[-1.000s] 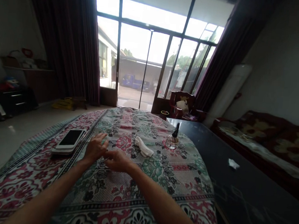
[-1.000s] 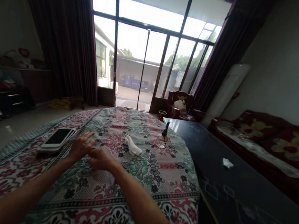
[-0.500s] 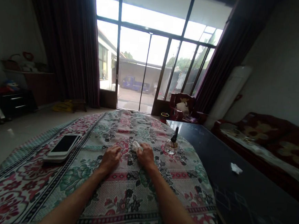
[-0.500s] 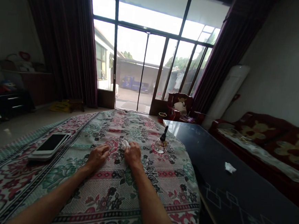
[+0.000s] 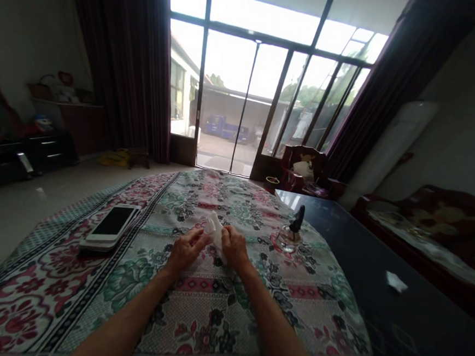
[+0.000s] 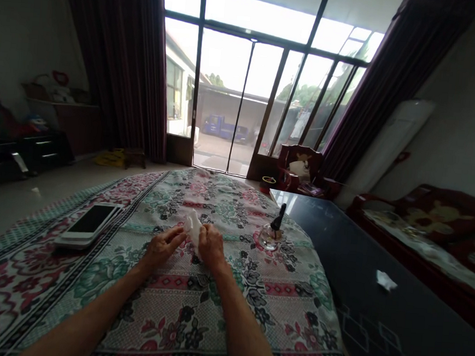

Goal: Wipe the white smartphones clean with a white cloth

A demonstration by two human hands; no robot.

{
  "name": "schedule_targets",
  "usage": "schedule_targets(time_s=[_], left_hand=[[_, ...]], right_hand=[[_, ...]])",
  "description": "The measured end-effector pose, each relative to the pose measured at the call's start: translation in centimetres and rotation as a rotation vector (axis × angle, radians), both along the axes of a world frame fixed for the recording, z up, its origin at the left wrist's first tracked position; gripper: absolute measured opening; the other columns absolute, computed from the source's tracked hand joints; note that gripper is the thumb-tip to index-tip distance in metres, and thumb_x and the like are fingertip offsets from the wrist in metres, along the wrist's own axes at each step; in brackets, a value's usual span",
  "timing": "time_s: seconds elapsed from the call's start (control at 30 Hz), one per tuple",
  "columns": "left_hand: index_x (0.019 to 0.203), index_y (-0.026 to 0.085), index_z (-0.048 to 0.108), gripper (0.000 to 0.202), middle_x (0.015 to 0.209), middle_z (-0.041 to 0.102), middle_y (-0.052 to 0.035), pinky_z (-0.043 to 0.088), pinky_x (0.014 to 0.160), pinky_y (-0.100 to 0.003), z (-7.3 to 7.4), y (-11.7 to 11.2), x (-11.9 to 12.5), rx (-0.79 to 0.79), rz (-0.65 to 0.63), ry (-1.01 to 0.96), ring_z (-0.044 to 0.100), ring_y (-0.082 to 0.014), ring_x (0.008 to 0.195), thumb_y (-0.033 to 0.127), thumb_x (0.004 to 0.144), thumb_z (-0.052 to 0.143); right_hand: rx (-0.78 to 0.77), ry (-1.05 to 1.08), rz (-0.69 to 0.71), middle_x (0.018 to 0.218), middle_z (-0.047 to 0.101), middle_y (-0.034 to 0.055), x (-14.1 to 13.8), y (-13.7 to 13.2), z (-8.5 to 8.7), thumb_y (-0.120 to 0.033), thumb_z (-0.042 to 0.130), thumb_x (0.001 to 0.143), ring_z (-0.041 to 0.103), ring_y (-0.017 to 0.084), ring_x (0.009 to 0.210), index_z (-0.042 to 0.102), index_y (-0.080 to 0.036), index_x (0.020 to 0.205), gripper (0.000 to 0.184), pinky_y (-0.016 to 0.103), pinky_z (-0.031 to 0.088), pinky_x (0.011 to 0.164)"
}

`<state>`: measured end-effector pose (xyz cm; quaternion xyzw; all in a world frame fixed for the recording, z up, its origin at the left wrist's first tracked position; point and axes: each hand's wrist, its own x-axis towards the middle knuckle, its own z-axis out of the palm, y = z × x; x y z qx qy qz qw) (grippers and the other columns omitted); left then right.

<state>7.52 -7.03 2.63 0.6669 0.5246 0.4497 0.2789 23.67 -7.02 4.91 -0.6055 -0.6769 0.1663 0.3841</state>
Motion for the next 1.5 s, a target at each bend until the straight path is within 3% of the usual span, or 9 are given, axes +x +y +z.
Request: schedule_targets(time_s=[0.13,0.3,0.5,0.6,1.0,1.2,1.27,1.37,1.5], left_hand=[[0.09,0.018,0.068,0.036,0.077,0.071,-0.0015,0.051,0.064,-0.026,0.0,0.0,0.2,-0.087,-0.098,-0.172,0.066,-0.0196,0.072,0.049,0.076,0.06],[0.091,0.016,0.068,0.037,0.071,0.07,-0.0023,0.05,0.055,-0.026,0.1,0.0,0.2,-0.231,-0.104,-0.411,0.065,-0.0192,0.063,0.048,0.078,0.057],[0.098,0.016,0.067,0.031,0.071,0.07,-0.0028,0.051,0.055,-0.028,0.5,-0.3,0.0,-0.368,-0.204,-0.501,0.064,-0.0186,0.059,0.039,0.08,0.057],[0.092,0.014,0.067,0.03,0.067,0.069,-0.0018,0.048,0.05,-0.026,0.2,-0.3,0.1,-0.354,-0.222,-0.484,0.062,-0.0169,0.055,0.037,0.073,0.065],[0.092,0.011,0.07,0.04,0.069,0.068,-0.0018,0.044,0.053,-0.022,-0.5,0.3,-0.2,-0.365,-0.226,-0.699,0.058,-0.0132,0.056,0.039,0.064,0.077],[0.092,0.012,0.07,0.039,0.068,0.067,-0.0012,0.044,0.053,-0.022,-0.3,0.1,-0.4,-0.362,-0.271,-0.698,0.057,-0.0128,0.056,0.041,0.068,0.076],[0.088,0.012,0.069,0.039,0.067,0.067,-0.0012,0.043,0.053,-0.023,-0.1,0.0,-0.4,-0.384,-0.272,-0.703,0.056,-0.0126,0.055,0.042,0.066,0.077],[0.085,0.012,0.069,0.039,0.068,0.066,-0.001,0.042,0.053,-0.022,0.1,-0.2,-0.4,-0.389,-0.285,-0.681,0.055,-0.0119,0.055,0.044,0.065,0.077],[0.08,0.013,0.067,0.037,0.063,0.062,0.0012,0.037,0.05,-0.021,0.4,-0.6,-0.4,-0.368,-0.307,-0.611,0.049,-0.0104,0.052,0.045,0.064,0.076]], right_hand=[[0.002,0.061,0.033,0.079,0.066,0.0064,-1.9,-0.8,-0.8,-0.029,0.035,0.093,0.061,0.02,0.072,0.062,-0.018,0.096,0.029,0.028,0.039,0.068],[0.013,0.307,0.092,0.083,0.066,0.0042,-1.7,-0.9,-1.2,-0.034,0.037,0.09,0.059,0.019,0.076,0.063,-0.018,0.096,0.031,0.028,0.042,0.068],[-0.306,0.68,0.373,0.078,0.066,0.0014,-0.4,-0.8,-1.1,-0.049,0.055,0.082,0.059,0.016,0.071,0.065,-0.017,0.097,0.037,0.027,0.046,0.065],[-0.338,0.768,0.429,0.08,0.067,0.0004,-0.4,-1.1,-1.4,-0.047,0.069,0.071,0.061,0.016,0.072,0.064,-0.018,0.096,0.039,0.027,0.048,0.067],[-0.302,0.766,0.386,0.072,0.065,-0.002,-0.2,-0.6,-2.4,-0.036,0.067,0.071,0.056,0.013,0.061,0.064,-0.02,0.082,0.02,0.024,0.045,0.056],[-0.316,0.795,0.4,0.082,0.068,0.0003,-0.4,-0.5,-2.6,-0.03,0.064,0.07,0.061,0.016,0.066,0.059,-0.021,0.108,0.039,0.026,0.049,0.058],[-0.218,0.768,0.329,0.091,0.067,0.0035,-0.5,-0.6,-2.4,-0.028,0.061,0.072,0.062,0.018,0.07,0.054,-0.021,0.116,0.046,0.028,0.05,0.058],[0.138,0.572,0.191,0.115,0.06,0.0107,-0.6,-1.1,-1.9,-0.025,0.058,0.076,0.061,0.023,0.093,0.056,-0.02,0.114,0.039,0.031,0.052,0.063],[0.501,0.205,0.193,0.126,0.054,0.0108,-0.7,-1.7,-1.5,-0.018,0.051,0.084,0.049,0.025,0.118,0.063,-0.022,0.101,0.021,0.041,0.046,0.094]])
